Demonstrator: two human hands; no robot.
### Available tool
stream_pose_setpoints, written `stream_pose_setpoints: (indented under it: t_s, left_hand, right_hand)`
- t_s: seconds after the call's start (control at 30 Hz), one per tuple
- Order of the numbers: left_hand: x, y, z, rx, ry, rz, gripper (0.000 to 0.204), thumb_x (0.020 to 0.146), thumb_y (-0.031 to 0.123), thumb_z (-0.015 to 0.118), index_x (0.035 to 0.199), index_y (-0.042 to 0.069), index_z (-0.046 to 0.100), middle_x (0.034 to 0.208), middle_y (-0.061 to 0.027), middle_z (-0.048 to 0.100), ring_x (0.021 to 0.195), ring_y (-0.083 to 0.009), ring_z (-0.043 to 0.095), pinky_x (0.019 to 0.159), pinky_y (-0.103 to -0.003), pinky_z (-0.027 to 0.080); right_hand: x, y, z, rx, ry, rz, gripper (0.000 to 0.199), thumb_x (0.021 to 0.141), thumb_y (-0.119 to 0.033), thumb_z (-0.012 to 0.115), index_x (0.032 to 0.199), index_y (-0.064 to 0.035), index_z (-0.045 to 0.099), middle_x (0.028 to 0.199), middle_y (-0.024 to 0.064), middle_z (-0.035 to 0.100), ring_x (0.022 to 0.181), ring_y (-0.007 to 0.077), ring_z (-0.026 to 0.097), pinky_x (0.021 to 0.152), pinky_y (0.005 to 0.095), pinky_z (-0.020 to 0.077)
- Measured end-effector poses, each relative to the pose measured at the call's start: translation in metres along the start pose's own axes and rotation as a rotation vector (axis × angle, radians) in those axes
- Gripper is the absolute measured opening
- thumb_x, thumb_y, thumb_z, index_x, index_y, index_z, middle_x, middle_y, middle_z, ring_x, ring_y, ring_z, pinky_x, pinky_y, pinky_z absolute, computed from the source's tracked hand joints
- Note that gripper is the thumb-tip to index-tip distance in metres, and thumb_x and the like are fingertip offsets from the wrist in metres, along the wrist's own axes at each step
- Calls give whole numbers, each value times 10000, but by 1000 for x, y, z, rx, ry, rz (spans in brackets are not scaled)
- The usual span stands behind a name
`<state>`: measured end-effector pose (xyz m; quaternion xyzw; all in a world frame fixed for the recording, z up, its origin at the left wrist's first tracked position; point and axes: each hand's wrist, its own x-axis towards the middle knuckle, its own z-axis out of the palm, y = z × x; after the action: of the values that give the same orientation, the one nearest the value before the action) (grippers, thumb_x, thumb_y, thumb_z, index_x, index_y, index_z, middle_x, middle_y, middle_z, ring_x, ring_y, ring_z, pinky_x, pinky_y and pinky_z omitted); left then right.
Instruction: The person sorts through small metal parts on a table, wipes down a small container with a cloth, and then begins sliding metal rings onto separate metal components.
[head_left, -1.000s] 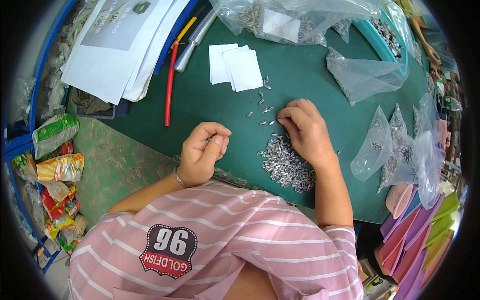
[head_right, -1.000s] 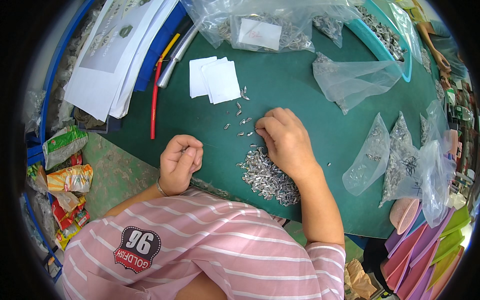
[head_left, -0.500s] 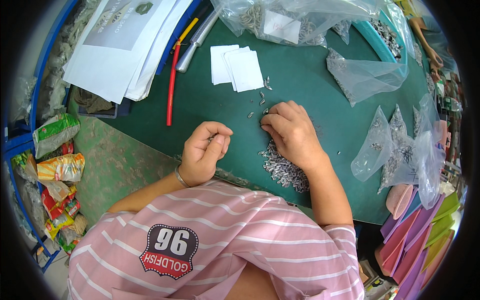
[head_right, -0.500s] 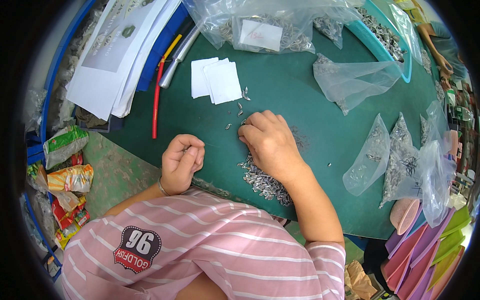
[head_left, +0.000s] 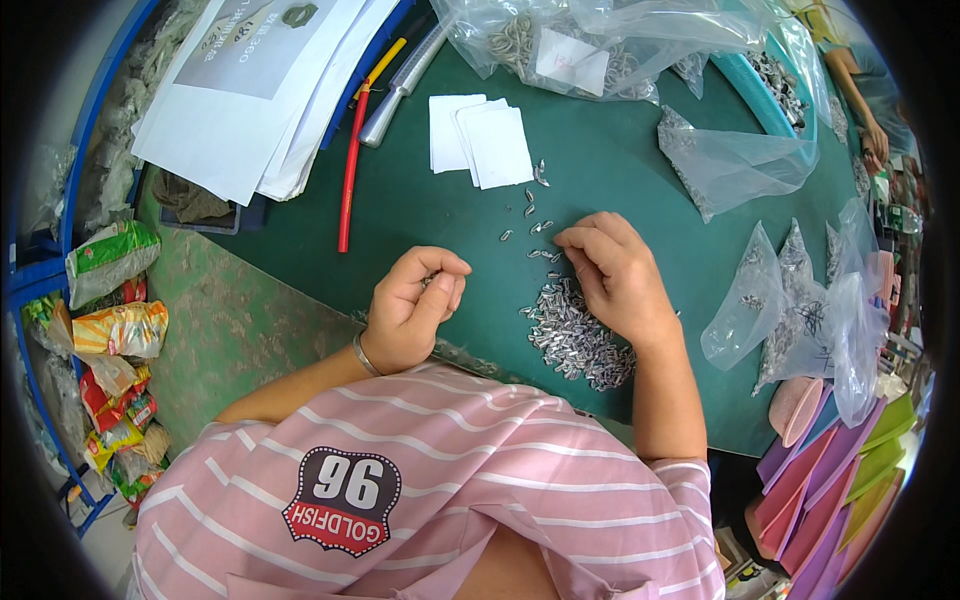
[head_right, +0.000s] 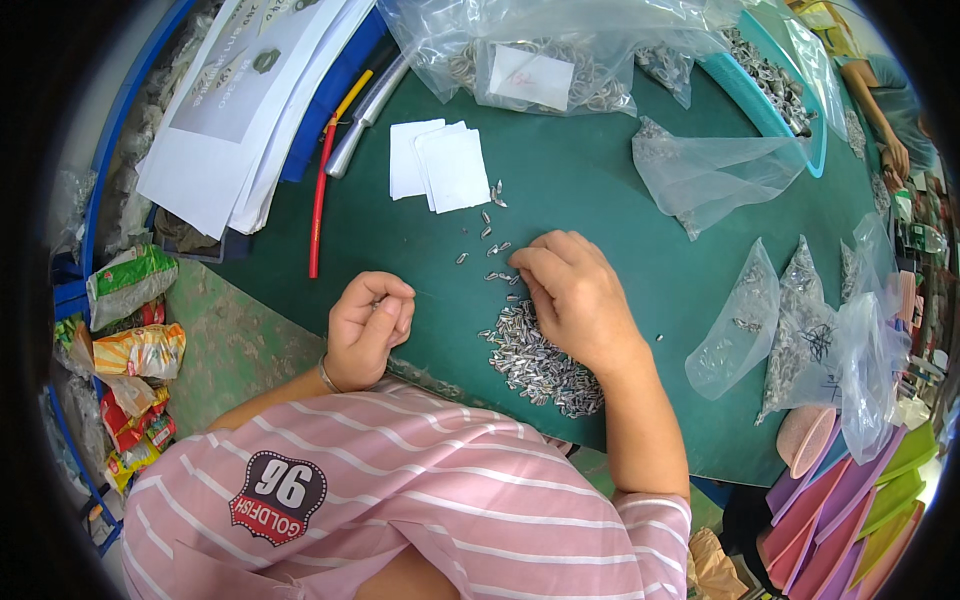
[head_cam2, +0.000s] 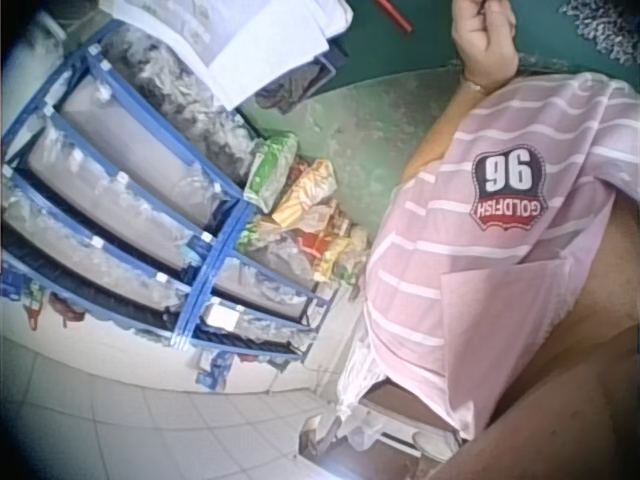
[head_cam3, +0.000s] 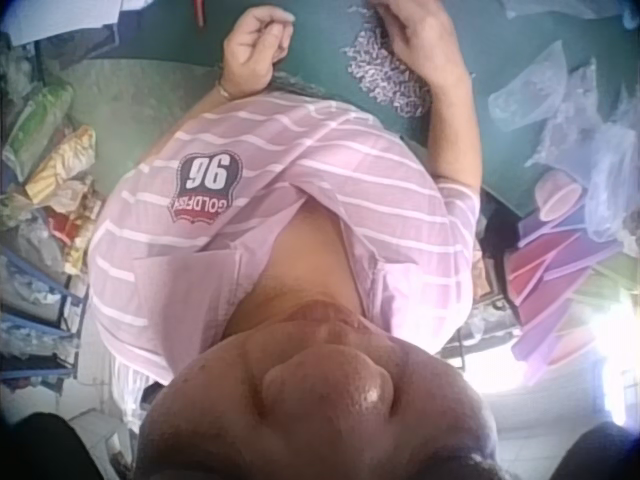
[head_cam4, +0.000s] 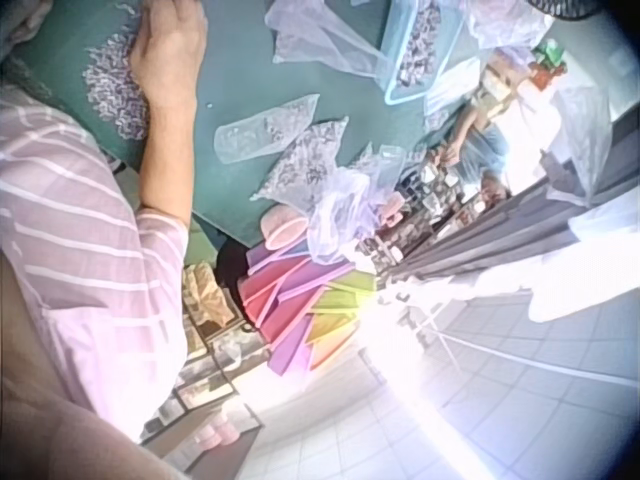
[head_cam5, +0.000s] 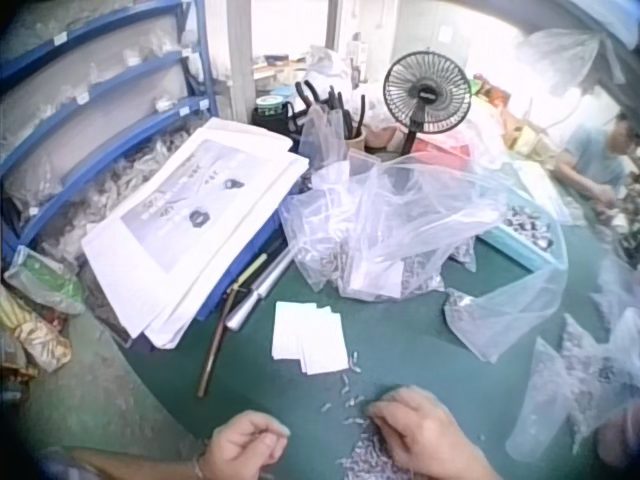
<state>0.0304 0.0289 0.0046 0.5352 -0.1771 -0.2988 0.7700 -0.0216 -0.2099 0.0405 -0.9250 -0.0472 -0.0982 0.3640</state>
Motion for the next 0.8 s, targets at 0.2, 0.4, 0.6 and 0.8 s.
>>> stream_pose_setpoints:
  t_s: [0.2, 0.4, 0.6, 0.8]
  left_hand:
    - [0, 1, 1, 4, 1, -5, 148, 978, 38, 397, 1083, 33, 501, 731, -29, 476, 559, -44, 332, 480, -191, 294]
    - [0, 1, 1, 12, 1, 4, 141, 980, 46, 402, 1080, 35, 501, 732, -29, 478, 561, -45, 337, 481, -190, 297]
    - [0, 0, 0, 8, -1, 6, 136, 981, 52, 409, 1078, 35, 501, 731, -28, 480, 562, -43, 341, 482, -188, 299]
    - [0, 1, 1, 3, 6, -1, 136, 980, 48, 408, 1079, 34, 501, 731, -27, 480, 562, -43, 340, 483, -187, 301]
  right_hand:
    - [2, -4, 11, -37, -32, -59, 136, 705, 5, 671, 826, -39, 629, 802, 77, 549, 755, 268, 538, 688, 364, 437]
    - [-2, -3, 9, 12, -55, -34, 129, 694, 23, 657, 797, -42, 615, 815, 75, 559, 760, 271, 541, 696, 359, 436]
    - [-1, -1, 7, 39, 3, -7, 170, 685, 60, 633, 826, -35, 624, 842, 92, 575, 774, 294, 549, 700, 371, 447]
    - [3, -1, 1, 23, -61, -59, 171, 718, 47, 638, 873, -26, 637, 857, 106, 570, 785, 299, 550, 690, 375, 453]
